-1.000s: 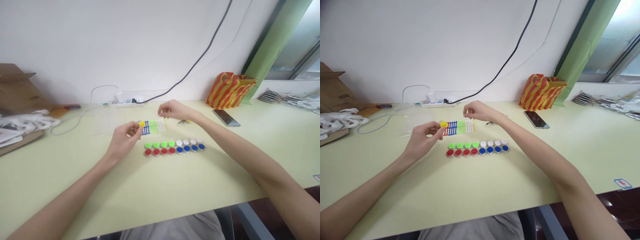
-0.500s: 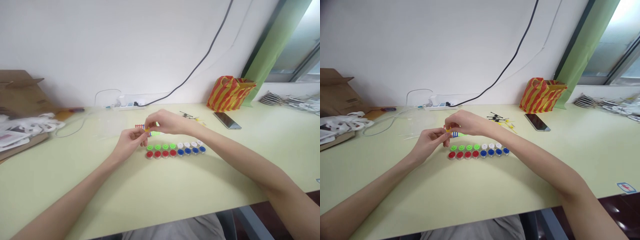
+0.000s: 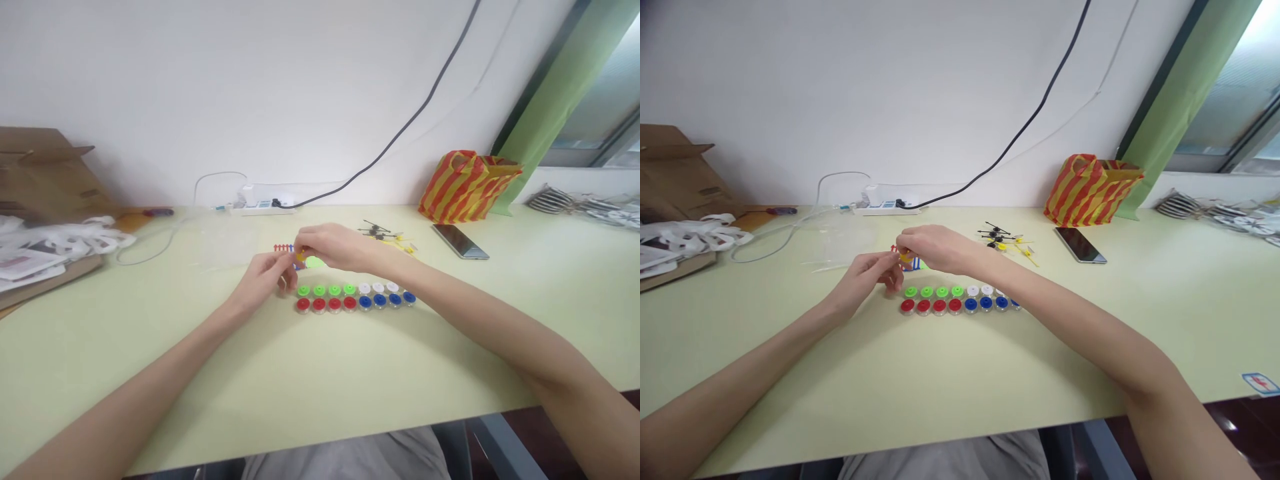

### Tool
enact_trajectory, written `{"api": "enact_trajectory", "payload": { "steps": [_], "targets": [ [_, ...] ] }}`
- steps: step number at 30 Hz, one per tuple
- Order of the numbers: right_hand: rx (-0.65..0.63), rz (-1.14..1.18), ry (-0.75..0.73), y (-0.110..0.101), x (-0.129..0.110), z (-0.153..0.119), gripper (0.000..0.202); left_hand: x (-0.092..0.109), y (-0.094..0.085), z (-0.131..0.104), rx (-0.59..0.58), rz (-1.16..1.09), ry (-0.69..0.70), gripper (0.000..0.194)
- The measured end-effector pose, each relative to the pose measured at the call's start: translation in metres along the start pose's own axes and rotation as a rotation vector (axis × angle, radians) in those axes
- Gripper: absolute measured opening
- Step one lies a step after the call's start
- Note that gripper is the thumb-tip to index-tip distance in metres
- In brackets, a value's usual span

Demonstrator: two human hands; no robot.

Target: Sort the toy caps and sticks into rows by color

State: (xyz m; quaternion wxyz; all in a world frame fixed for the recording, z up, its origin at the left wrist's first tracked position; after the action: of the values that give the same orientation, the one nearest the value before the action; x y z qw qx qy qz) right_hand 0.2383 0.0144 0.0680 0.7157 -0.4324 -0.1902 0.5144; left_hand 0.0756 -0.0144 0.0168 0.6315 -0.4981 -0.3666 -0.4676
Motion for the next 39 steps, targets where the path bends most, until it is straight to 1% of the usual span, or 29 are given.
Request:
{"api": "enact_trajectory", "payload": {
  "steps": [2, 4, 6, 9, 13, 15, 17, 19, 21, 22, 24, 26, 27, 29, 31, 33, 36, 37, 39],
  "targets": [
    [-0.049, -0.025, 0.013, 0.006, 0.003, -0.001, 0.019, -0.001, -0.005, 0.002, 0.092, 0.055, 0.027, 0.043],
    [-0.117, -0.026, 0.031, 0.014, 0.006, -0.003, 0.018, 0.0, -0.01, 0.003, 0.177, 0.12, 0.092, 0.04],
    [-0.183, -0.025, 0.049, 0.023, 0.009, -0.005, 0.018, 0.001, -0.012, 0.004, 0.212, 0.161, 0.155, 0.037],
    [-0.235, -0.049, 0.053, 0.033, 0.011, -0.007, 0.019, 0.0, -0.013, 0.004, 0.214, 0.171, 0.204, 0.039],
    [-0.257, -0.088, 0.035, 0.038, 0.008, -0.009, 0.018, -0.001, -0.01, 0.004, 0.168, 0.168, 0.235, 0.041],
    [-0.272, -0.102, 0.015, 0.04, 0.006, -0.01, 0.016, -0.001, -0.009, 0.003, 0.144, 0.175, 0.234, 0.037],
    [-0.284, -0.112, -0.001, 0.041, 0.003, -0.011, 0.016, -0.001, -0.007, 0.003, 0.117, 0.186, 0.229, 0.029],
    [-0.29, -0.113, 0.006, 0.04, 0.003, -0.01, 0.016, -0.001, -0.006, 0.003, 0.087, 0.202, 0.23, 0.023],
    [-0.273, -0.11, 0.024, 0.033, 0.005, -0.007, 0.019, -0.001, -0.006, 0.003, 0.069, 0.221, 0.241, 0.024],
    [-0.25, -0.112, 0.036, 0.026, 0.007, -0.005, 0.021, -0.002, -0.006, 0.003, 0.068, 0.23, 0.248, 0.026],
    [-0.175, -0.133, 0.073, 0.003, 0.013, -0.002, 0.025, -0.002, -0.007, 0.004, 0.078, 0.243, 0.26, 0.028],
    [-0.104, -0.186, 0.149, -0.025, 0.025, -0.002, 0.024, -0.004, -0.008, 0.005, 0.087, 0.25, 0.269, 0.027],
    [-0.091, -0.219, 0.201, -0.04, 0.032, -0.004, 0.022, -0.005, -0.008, 0.006, 0.09, 0.256, 0.275, 0.027],
    [-0.125, -0.288, 0.343, -0.064, 0.053, -0.013, 0.017, -0.006, -0.008, 0.006, 0.095, 0.28, 0.29, 0.025],
    [-0.218, -0.333, 0.514, -0.079, 0.078, -0.027, 0.013, -0.006, -0.008, 0.007, 0.103, 0.31, 0.31, 0.025],
    [-0.321, -0.377, 0.665, -0.083, 0.106, -0.043, 0.013, -0.007, -0.008, 0.007, 0.108, 0.336, 0.324, 0.025],
    [-0.512, -0.418, 0.844, -0.074, 0.143, -0.068, 0.019, -0.007, -0.008, 0.007, 0.104, 0.353, 0.333, 0.025],
    [-0.565, -0.399, 0.885, -0.069, 0.152, -0.075, 0.02, -0.007, -0.008, 0.007, 0.104, 0.356, 0.331, 0.026],
    [-0.6, -0.334, 0.898, -0.061, 0.166, -0.083, 0.022, -0.007, -0.008, 0.007, 0.105, 0.359, 0.325, 0.027]
  ]
}}
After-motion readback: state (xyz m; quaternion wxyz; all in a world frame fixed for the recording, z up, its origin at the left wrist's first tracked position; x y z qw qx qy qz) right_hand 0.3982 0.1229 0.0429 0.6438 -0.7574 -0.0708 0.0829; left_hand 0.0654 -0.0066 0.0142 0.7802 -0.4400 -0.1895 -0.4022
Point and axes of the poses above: each hand's wrist, its own z-axis towards the middle knuckle, its own y-axis out of the palm, x = y × z, the point moved 4 cm from there along z, towards the middle knuckle, and after that the axes turned 15 degrees about x, right-handed, at the moved point
